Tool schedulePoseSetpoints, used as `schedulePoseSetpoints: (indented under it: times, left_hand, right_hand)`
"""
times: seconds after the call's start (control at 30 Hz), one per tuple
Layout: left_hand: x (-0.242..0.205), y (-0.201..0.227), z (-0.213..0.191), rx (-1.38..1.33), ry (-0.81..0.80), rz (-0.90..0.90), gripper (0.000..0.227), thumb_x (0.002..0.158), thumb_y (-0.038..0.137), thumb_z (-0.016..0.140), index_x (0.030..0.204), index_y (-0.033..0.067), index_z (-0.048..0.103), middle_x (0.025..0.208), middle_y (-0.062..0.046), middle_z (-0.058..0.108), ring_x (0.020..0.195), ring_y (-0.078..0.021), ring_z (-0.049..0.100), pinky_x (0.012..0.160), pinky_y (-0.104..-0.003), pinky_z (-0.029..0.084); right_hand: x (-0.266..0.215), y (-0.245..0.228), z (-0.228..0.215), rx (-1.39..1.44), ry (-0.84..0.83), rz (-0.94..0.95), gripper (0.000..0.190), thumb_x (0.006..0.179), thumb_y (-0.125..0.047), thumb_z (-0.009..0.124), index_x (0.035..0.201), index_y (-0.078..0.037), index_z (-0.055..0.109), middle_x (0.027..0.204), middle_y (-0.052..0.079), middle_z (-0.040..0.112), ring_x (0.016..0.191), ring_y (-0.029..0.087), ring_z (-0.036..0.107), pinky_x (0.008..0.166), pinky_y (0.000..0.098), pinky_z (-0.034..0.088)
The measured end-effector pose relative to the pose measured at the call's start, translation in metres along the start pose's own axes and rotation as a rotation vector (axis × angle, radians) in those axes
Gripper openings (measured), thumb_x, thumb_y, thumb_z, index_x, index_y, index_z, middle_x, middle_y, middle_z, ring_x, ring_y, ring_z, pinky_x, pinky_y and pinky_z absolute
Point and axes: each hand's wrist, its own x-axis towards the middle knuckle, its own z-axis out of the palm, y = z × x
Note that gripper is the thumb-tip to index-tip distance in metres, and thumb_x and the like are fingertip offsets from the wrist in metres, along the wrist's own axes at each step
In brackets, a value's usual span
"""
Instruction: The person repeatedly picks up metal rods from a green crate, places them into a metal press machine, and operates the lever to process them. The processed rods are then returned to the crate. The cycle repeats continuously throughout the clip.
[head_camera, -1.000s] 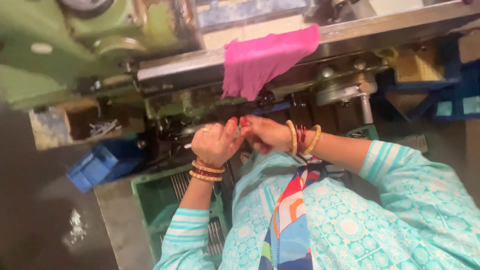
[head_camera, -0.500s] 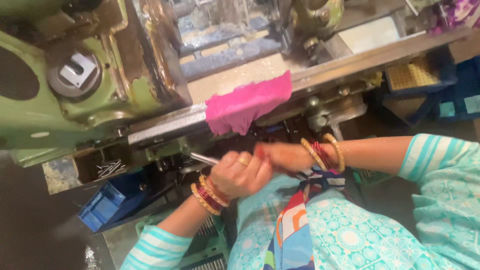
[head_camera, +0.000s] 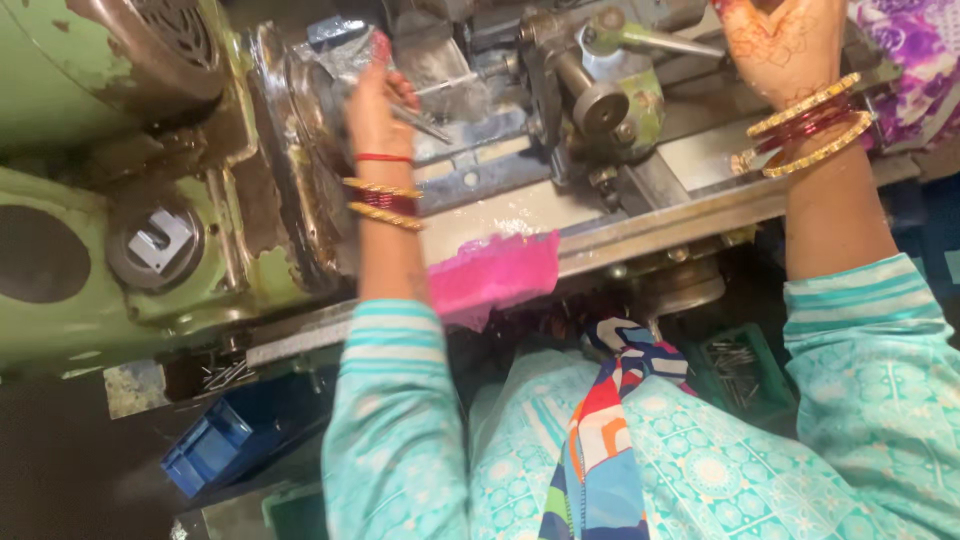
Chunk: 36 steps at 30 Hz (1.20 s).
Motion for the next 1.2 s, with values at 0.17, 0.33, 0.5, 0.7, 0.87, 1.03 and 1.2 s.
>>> schedulePoseSetpoints:
  times: [0.17,0.33,0.5,0.7,0.87,1.03,1.2]
  left_hand:
    - [0.086,-0.132,-0.029,-0.132,0.407,-0.11,0.01,0.089,0.013,0.059,0.097,0.0069,0.06,0.078,-0.007,0.054,0.065,-0.0207,0.055,0.059,-0.044,0.053]
    - [0.104,-0.179,-0.024,-0.007,0.611,0.006,0.025,0.095,0.023,0.063,0.094,-0.0013,0.06,0.082,-0.009,0.057,0.063,-0.0226,0.054,0.056,-0.041,0.049]
    - [0.092,-0.177,-0.018,-0.1,0.541,0.091,0.025,0.099,0.023,0.061,0.096,-0.0013,0.056,0.084,-0.008,0.054,0.063,-0.0195,0.05,0.054,-0.038,0.046]
    - [0.068,-0.16,0.004,-0.051,0.558,0.167,0.022,0.097,0.02,0.063,0.1,-0.0012,0.056,0.083,-0.009,0.056,0.063,-0.0201,0.051,0.056,-0.037,0.047]
    - [0.057,-0.149,0.011,-0.065,0.513,0.229,0.017,0.098,0.014,0.06,0.102,-0.0019,0.058,0.086,-0.008,0.053,0.066,-0.0182,0.051,0.058,-0.036,0.046]
    - [0.057,-0.145,0.012,-0.084,0.534,0.233,0.014,0.095,0.013,0.059,0.102,0.0015,0.061,0.088,-0.005,0.056,0.069,-0.0156,0.052,0.061,-0.034,0.046]
    - [0.056,-0.144,0.011,-0.08,0.509,0.242,0.014,0.095,0.013,0.058,0.098,-0.0001,0.059,0.085,-0.007,0.053,0.068,-0.0186,0.05,0.059,-0.036,0.045]
  right_hand:
    - [0.003,0.042,0.016,-0.091,0.085,-0.304,0.028,0.086,0.009,0.053,0.113,0.004,0.054,0.108,0.022,0.057,0.101,0.041,0.053,0.089,0.0496,0.044]
    - [-0.014,0.045,0.023,-0.207,-0.07,-0.274,0.053,0.075,0.004,0.06,0.128,0.004,0.057,0.104,0.026,0.054,0.098,0.046,0.054,0.08,0.0559,0.044]
    - [-0.031,0.049,0.04,-0.161,-0.233,-0.135,0.045,0.088,0.001,0.059,0.132,-0.006,0.059,0.116,0.024,0.053,0.107,0.046,0.058,0.086,0.0552,0.051]
    - [-0.044,0.048,0.056,-0.112,-0.16,0.014,0.023,0.104,-0.003,0.059,0.125,-0.011,0.062,0.12,0.024,0.054,0.093,0.05,0.06,0.078,0.0585,0.049]
    - [-0.043,0.045,0.057,-0.129,-0.149,0.033,0.019,0.105,-0.005,0.058,0.122,-0.01,0.062,0.117,0.023,0.054,0.092,0.05,0.06,0.077,0.0585,0.048]
    - [-0.042,0.044,0.058,-0.122,-0.13,0.03,0.014,0.108,-0.008,0.057,0.12,-0.01,0.062,0.114,0.023,0.055,0.092,0.049,0.06,0.077,0.0577,0.048]
    - [-0.043,0.043,0.058,-0.132,-0.122,0.029,0.013,0.109,-0.008,0.058,0.121,-0.01,0.063,0.114,0.022,0.055,0.092,0.049,0.06,0.077,0.0575,0.047]
